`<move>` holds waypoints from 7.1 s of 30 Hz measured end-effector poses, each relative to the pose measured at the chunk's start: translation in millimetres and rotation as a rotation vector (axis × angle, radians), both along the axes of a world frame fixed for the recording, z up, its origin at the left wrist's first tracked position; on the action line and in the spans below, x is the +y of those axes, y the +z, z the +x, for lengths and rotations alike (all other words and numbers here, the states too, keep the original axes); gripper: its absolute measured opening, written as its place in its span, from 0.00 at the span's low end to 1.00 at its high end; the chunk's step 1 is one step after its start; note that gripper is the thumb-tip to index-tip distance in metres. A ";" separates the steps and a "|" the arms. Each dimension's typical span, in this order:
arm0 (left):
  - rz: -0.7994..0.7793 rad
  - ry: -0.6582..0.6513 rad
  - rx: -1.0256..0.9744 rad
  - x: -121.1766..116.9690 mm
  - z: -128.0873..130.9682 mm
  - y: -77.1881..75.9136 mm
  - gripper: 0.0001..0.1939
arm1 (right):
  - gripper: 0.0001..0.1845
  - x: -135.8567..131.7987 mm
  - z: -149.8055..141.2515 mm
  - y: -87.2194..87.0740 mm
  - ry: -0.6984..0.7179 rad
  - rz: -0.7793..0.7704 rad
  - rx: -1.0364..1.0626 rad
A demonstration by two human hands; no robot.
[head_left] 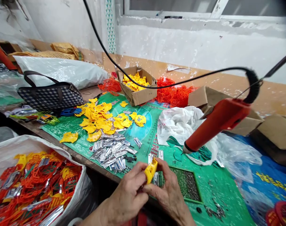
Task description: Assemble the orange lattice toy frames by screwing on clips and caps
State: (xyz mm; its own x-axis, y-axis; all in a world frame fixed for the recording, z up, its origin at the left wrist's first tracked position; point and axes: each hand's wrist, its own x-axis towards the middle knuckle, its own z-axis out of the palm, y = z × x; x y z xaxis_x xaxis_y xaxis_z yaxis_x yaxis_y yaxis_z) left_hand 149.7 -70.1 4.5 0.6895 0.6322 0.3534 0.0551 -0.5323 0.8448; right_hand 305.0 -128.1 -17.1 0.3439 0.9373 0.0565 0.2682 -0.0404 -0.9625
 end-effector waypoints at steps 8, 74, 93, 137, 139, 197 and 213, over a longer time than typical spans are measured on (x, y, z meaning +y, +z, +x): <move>-1.270 0.046 -0.295 6.0 -0.7 -1.4 0.13 | 0.26 26.2 12.6 19.1 0.272 -0.052 0.045; -1.483 0.131 0.021 -3.0 25.2 -31.2 0.16 | 0.11 21.8 62.9 14.1 -0.424 0.325 0.247; -1.489 0.115 0.002 -5.5 24.9 -29.4 0.16 | 0.08 16.5 55.3 17.7 -0.417 0.293 0.187; -1.520 0.064 -0.134 -6.1 26.6 -28.9 0.10 | 0.05 18.4 13.6 44.7 -0.109 0.349 0.226; -1.526 0.072 -0.134 -6.1 26.7 -29.3 0.10 | 0.05 18.4 13.0 44.9 -0.108 0.355 0.219; -1.438 0.059 -0.087 -6.6 20.6 -30.3 0.13 | 0.20 9.5 16.3 54.8 -0.129 0.549 0.504; -1.401 0.059 -0.022 4.4 18.6 -34.5 0.14 | 0.07 14.8 55.6 10.0 -0.400 0.463 0.240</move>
State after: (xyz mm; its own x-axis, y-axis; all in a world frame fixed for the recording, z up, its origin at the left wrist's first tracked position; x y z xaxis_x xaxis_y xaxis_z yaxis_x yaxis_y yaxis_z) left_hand 168.2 -65.7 -29.9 0.6526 0.4915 -0.5767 0.0279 0.7450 0.6665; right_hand 360.7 -113.3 -7.1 0.7140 0.6317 0.3020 0.0942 0.3407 -0.9354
